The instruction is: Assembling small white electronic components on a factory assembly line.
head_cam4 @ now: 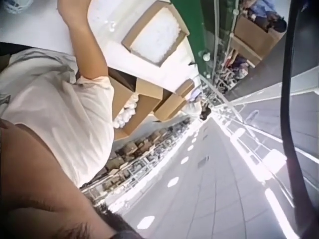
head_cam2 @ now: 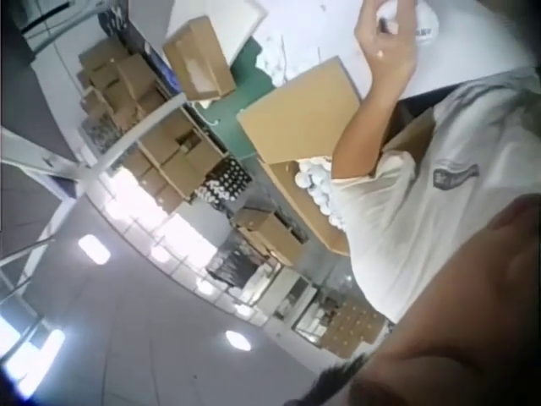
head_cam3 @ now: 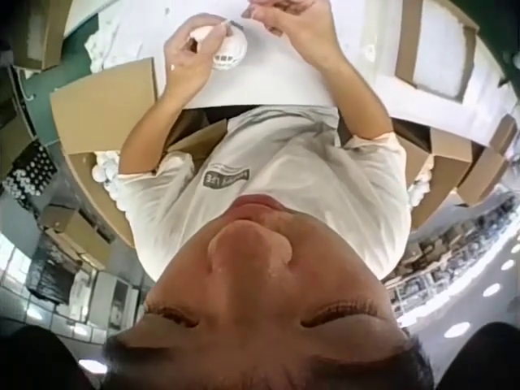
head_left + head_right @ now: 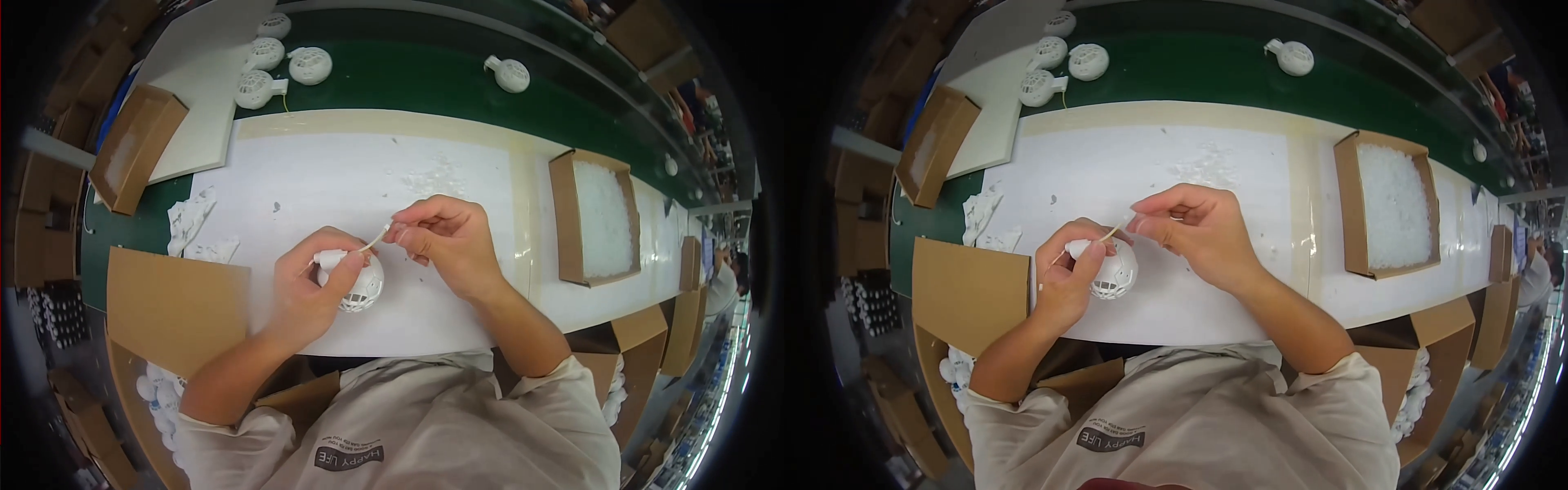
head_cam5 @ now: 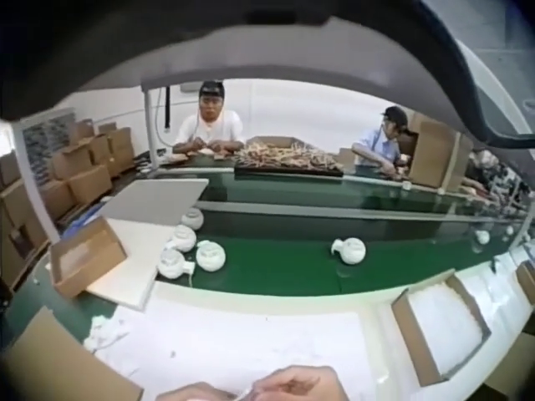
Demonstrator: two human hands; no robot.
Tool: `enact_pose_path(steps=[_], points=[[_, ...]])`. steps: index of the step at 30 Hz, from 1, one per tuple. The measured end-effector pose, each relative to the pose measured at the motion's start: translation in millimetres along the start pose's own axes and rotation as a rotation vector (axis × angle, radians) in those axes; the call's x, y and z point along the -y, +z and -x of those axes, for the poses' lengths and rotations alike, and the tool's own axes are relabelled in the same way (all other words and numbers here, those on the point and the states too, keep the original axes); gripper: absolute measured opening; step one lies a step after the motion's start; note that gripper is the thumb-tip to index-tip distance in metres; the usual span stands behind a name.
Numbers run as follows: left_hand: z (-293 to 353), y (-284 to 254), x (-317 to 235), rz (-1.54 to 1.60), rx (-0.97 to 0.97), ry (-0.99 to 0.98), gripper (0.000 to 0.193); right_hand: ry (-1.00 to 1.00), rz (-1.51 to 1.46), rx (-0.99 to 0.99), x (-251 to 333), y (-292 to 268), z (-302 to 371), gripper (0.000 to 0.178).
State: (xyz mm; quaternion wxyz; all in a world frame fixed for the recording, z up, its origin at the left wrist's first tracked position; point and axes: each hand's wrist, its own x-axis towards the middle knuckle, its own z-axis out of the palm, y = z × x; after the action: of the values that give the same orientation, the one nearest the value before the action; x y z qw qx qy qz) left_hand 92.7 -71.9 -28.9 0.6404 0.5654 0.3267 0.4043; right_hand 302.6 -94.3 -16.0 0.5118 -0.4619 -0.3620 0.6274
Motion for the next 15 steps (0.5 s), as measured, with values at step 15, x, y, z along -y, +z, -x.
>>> enact_pose_path(steps=[15], points=[[-1.6, -7.2, -8.6, -0.330, 0.191, 0.037, 0.013, -0.010, 0.052, 0.136, -0.7, -8.3, 4.5, 0.013]])
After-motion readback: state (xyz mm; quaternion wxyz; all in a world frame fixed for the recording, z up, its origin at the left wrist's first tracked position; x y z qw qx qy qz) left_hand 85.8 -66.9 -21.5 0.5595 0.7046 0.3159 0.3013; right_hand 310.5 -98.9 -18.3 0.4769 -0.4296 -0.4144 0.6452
